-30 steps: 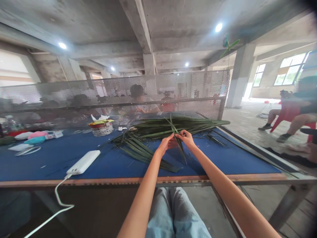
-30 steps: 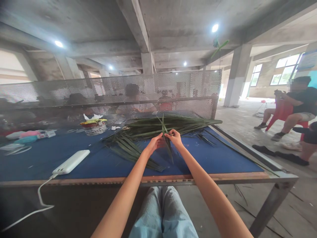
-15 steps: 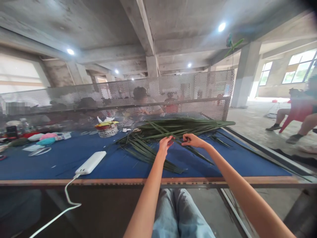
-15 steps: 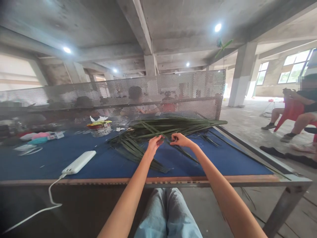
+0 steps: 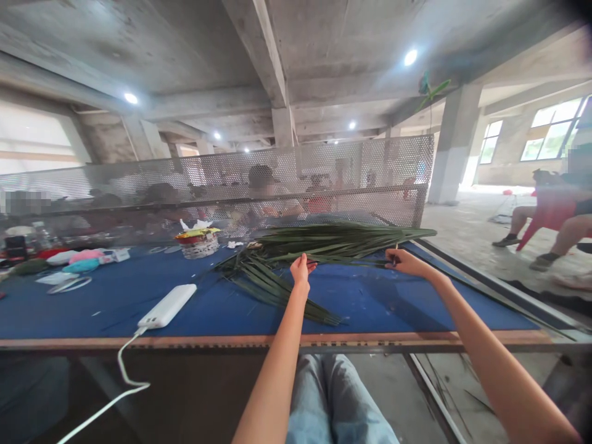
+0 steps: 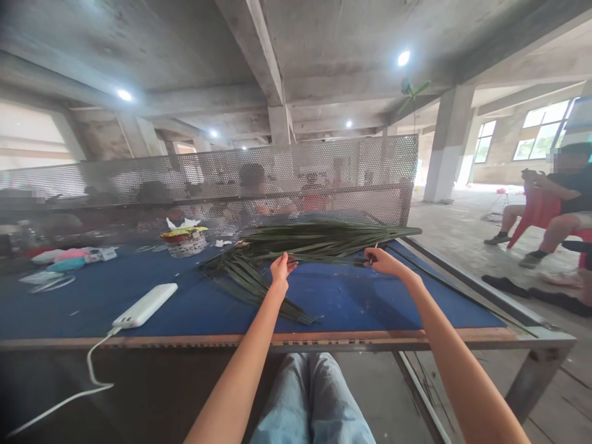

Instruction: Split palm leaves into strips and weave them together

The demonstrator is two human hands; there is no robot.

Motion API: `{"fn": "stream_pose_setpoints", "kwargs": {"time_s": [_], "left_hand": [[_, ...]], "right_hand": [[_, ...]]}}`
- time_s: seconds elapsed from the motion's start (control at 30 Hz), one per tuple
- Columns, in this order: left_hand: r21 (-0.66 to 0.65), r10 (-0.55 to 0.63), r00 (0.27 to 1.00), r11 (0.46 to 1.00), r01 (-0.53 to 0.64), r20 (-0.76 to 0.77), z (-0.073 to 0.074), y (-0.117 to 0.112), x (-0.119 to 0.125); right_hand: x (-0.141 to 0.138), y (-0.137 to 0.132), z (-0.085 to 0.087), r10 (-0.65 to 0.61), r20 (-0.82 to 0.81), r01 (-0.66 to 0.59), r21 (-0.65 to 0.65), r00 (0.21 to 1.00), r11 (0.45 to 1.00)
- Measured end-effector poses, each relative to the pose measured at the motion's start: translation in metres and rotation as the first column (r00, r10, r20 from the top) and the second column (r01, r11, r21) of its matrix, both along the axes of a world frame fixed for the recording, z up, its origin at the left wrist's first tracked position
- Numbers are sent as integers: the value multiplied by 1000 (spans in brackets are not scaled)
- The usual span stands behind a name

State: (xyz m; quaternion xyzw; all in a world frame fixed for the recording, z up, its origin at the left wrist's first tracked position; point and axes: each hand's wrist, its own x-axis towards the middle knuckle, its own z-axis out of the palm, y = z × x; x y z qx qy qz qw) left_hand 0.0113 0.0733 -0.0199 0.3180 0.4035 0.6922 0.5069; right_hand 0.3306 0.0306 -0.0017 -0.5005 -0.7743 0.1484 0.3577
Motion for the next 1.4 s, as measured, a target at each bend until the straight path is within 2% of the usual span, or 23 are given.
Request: {"fn": "stream_pose_setpoints", "kwargs": {"time_s": [0.17, 0.3, 0.37, 0.43, 0.53, 0.6, 0.67, 0.73, 0.83, 0.93, 1.07, 1.17, 1.3, 1.4], "left_hand": [[60, 9, 997, 998, -13, 71, 1, 1, 0], [83, -8, 1000, 996, 7, 19, 6, 4, -7], [105, -35, 998, 994, 39, -43, 9, 6, -13], [129, -52, 994, 990, 65, -100, 11, 9, -19], [153, -68, 985, 984, 92, -156, 9, 13, -24], [155, -87, 982, 981, 113, -168, 6, 14, -26], [159, -105, 982, 979, 131, -158, 2, 14, -26], [171, -122, 981, 974, 148, -153, -1, 13, -26], [181, -142, 971, 967, 178, -195, -1, 11, -24], [179, -142, 966, 967, 182, -217, 0, 10, -20], [163, -158, 958, 966, 200, -238, 0, 8, -17], [190, -172, 957, 957, 219, -233, -1, 7, -18], [218, -150, 976, 959, 182, -156, -1, 7, -21], [229, -131, 986, 961, 152, -103, -1, 7, -22]], "right_hand": [[21, -7, -3, -53, -14, 54, 29, 998, 998], [10, -9, -4, -48, 63, 48, 2, 997, 999], [-12, -10, -2, -143, 100, 139, 44, 985, 989], [-47, -9, 1, -220, 70, 207, 161, 973, 965], [-114, -1, 5, -122, 11, 115, 270, 992, 956], [-155, 8, 5, -79, 57, 55, 348, 995, 936], [-184, 17, 1, -101, 122, 46, 387, 987, 921], [-197, 23, -6, -124, 142, 54, 420, 982, 906], [-196, 27, -18, -203, 92, 133, 491, 975, 861], [-188, 26, -26, -257, 15, 215, 503, 966, 837], [-187, 18, -21, -254, -109, 274, 507, 961, 817], [-192, 7, -12, -163, -171, 233, 577, 972, 783], [-201, -5, -8, -66, -160, 143, 544, 985, 827], [-206, -7, -11, -22, -138, 97, 566, 990, 819]]}}
